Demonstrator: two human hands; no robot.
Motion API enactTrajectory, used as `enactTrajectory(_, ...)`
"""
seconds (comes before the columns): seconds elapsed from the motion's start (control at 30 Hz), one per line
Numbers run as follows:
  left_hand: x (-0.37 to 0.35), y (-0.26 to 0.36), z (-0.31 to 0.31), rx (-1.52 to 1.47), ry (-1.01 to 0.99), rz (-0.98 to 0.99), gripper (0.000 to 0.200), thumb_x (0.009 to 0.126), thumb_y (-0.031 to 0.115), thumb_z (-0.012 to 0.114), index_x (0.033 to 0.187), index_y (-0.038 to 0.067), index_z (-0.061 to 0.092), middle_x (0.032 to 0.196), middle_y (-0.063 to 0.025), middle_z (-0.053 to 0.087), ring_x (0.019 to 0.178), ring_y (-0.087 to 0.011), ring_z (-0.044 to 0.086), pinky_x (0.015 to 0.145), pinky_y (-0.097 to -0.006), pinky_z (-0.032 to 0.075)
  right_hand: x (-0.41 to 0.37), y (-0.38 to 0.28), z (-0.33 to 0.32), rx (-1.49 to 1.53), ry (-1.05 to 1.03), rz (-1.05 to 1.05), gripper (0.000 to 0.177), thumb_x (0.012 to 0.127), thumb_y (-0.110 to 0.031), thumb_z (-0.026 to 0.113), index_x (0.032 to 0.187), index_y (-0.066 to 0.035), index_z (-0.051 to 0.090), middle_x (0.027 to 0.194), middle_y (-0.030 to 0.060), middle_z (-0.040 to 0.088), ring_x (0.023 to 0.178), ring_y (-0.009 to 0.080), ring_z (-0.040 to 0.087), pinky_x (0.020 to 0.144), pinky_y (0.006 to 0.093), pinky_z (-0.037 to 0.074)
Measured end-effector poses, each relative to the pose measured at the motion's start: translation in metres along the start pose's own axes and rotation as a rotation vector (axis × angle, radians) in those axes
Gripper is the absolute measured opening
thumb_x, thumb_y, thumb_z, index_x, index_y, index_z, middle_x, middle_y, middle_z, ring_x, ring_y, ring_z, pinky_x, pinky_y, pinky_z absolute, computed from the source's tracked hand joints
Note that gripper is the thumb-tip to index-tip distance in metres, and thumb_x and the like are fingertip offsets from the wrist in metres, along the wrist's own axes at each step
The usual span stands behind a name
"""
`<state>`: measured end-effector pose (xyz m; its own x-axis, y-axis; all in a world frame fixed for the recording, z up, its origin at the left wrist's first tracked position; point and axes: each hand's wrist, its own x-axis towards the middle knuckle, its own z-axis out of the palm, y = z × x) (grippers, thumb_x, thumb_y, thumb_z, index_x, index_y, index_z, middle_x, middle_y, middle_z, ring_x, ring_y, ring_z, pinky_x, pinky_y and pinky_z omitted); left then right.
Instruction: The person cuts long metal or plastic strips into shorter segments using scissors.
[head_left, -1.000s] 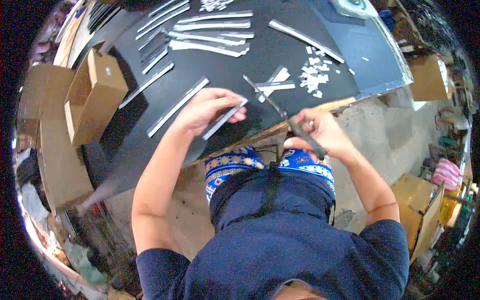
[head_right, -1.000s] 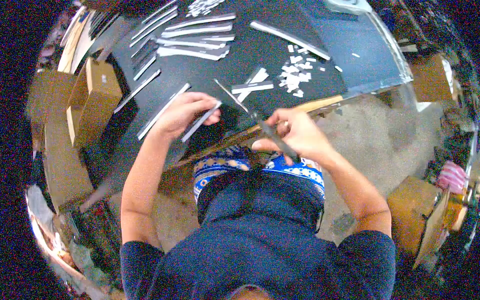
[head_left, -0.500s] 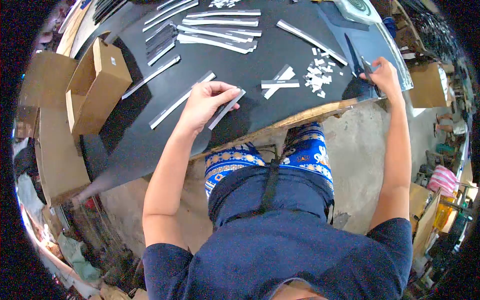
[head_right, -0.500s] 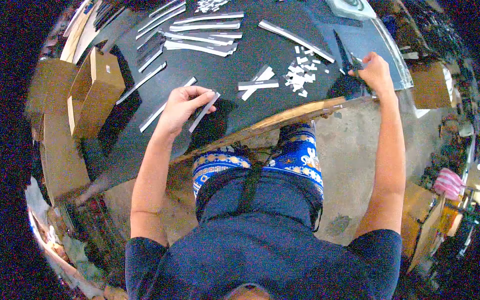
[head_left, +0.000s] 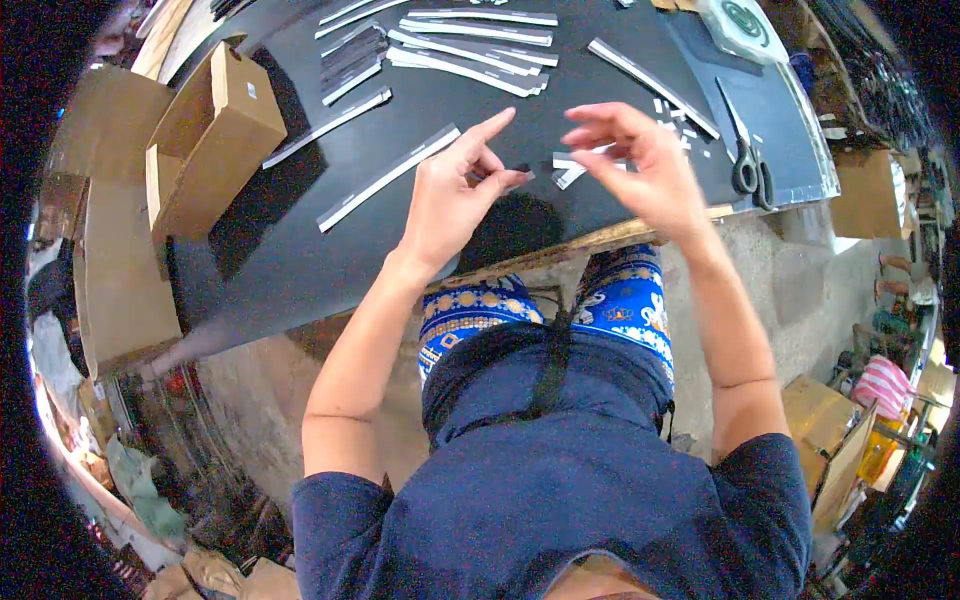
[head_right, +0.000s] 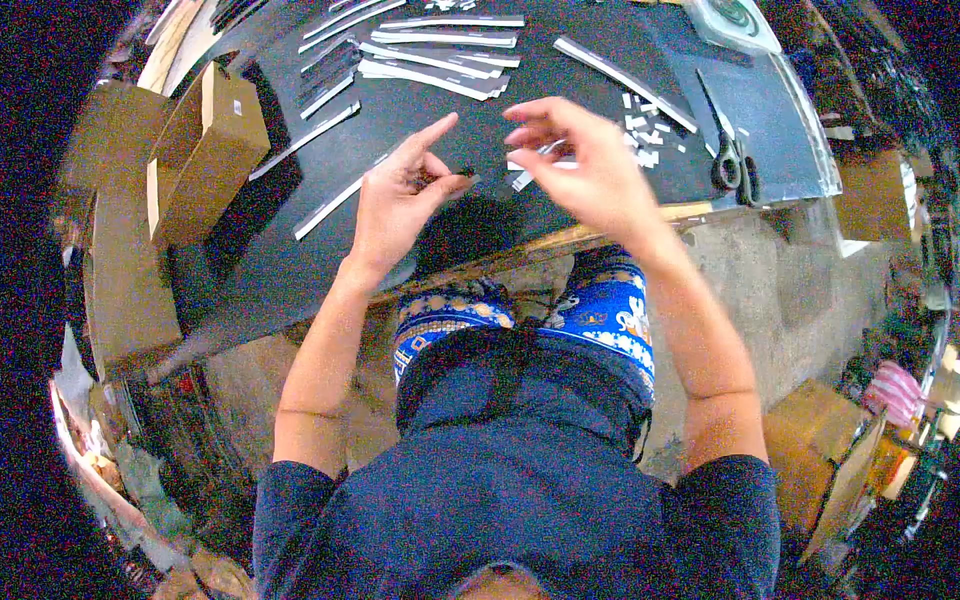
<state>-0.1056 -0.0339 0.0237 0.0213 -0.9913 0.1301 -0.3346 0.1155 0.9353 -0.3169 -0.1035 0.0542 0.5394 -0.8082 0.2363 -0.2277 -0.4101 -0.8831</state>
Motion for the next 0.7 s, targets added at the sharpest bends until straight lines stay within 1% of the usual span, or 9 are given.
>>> enactTrajectory(0.13,-0.005,0.013,-0.004,0.011,0.049,0.055,0.064,0.077,-0.007,0.067,0.135,0.013,0.050,0.071,0.0018,0.057,0.066,-0.0033,0.050,0.061,-0.0193,0.044,0.005,-0.001,0.039,0.313,-0.097,0.120,0.033,0.081,-0.008,0.063,0.113,-0.003,0.057,0.091,0.0064,0.068,0.082,0.0118,0.063,0.073,0.0257,0.051)
enactTrajectory(0.27,-0.007,0.010,-0.012,0.052,0.043,0.080,0.064,0.075,-0.007,0.067,0.133,0.015,0.052,0.075,0.0005,0.057,0.066,-0.0042,0.050,0.060,-0.0208,0.046,0.014,-0.003,0.050,0.316,-0.128,0.090,0.030,0.080,-0.005,0.060,0.110,-0.002,0.058,0.088,0.0068,0.068,0.081,0.0114,0.063,0.073,0.0261,0.051)
enactTrajectory(0.43,-0.013,-0.004,-0.018,0.108,0.061,0.171,0.066,0.073,-0.009,0.066,0.133,0.014,0.052,0.079,-0.0008,0.059,0.068,-0.0051,0.052,0.061,-0.0221,0.047,0.023,-0.002,0.056,0.073,-0.192,-0.014,0.028,0.076,0.000,0.059,0.104,-0.002,0.060,0.083,0.0091,0.068,0.078,0.0145,0.066,0.073,0.0280,0.051)
enactTrajectory(0.5,-0.018,-0.010,-0.021,0.103,0.075,0.167,0.056,0.074,-0.005,0.068,0.126,0.012,0.058,0.082,-0.0044,0.063,0.069,-0.0119,0.059,0.064,-0.0265,0.050,0.025,0.004,0.065,0.058,-0.151,-0.049,0.028,0.076,0.001,0.060,0.103,-0.003,0.061,0.084,0.0093,0.068,0.078,0.0162,0.067,0.073,0.0287,0.051)
enactTrajectory(0.53,-0.021,-0.014,-0.026,0.107,0.082,0.163,0.056,0.074,-0.005,0.068,0.126,0.012,0.058,0.082,-0.0044,0.063,0.069,-0.0119,0.059,0.064,-0.0265,0.050,0.025,0.006,0.069,0.040,-0.102,-0.081,0.027,0.075,0.002,0.061,0.102,-0.004,0.062,0.084,0.0096,0.068,0.079,0.0179,0.068,0.073,0.0294,0.051)
enactTrajectory(0.6,-0.028,-0.022,-0.039,0.406,0.124,0.249,0.038,0.074,0.004,0.070,0.111,0.011,0.067,0.087,-0.0072,0.066,0.079,-0.0197,0.063,0.080,-0.0351,0.050,0.026,0.008,0.070,0.019,-0.092,-0.070,0.027,0.075,0.002,0.062,0.101,-0.004,0.062,0.084,0.0096,0.069,0.080,0.0183,0.068,0.073,0.0296,0.051)
enactTrajectory(0.63,-0.033,-0.028,-0.044,0.409,0.125,0.244,0.038,0.074,0.004,0.070,0.111,0.011,0.067,0.087,-0.0072,0.066,0.079,-0.0197,0.063,0.080,-0.0351,0.050,0.025,0.010,0.071,-0.006,-0.075,-0.053,0.026,0.076,0.002,0.063,0.101,-0.004,0.063,0.084,0.0097,0.069,0.082,0.0188,0.068,0.073,0.0298,0.051)
enactTrajectory(0.67,-0.039,-0.035,-0.048,0.529,0.185,0.300,0.031,0.074,0.007,0.071,0.105,0.011,0.069,0.087,-0.0076,0.066,0.083,-0.0217,0.063,0.088,-0.0392,0.046,0.025,0.012,0.071,-0.011,-0.074,-0.027,0.025,0.077,0.006,0.062,0.101,-0.001,0.063,0.085,0.0067,0.068,0.082,0.0129,0.065,0.077,0.0257,0.050)
enactTrajectory(0.7,-0.043,-0.038,-0.050,0.649,0.244,0.358,0.024,0.074,0.011,0.071,0.098,0.010,0.071,0.088,-0.0080,0.067,0.088,-0.0237,0.063,0.096,-0.0433,0.042,0.024,0.016,0.072,-0.009,-0.077,-0.028,0.025,0.077,0.006,0.062,0.101,-0.001,0.063,0.085,0.0067,0.068,0.082,0.0129,0.065,0.077,0.0257,0.050)
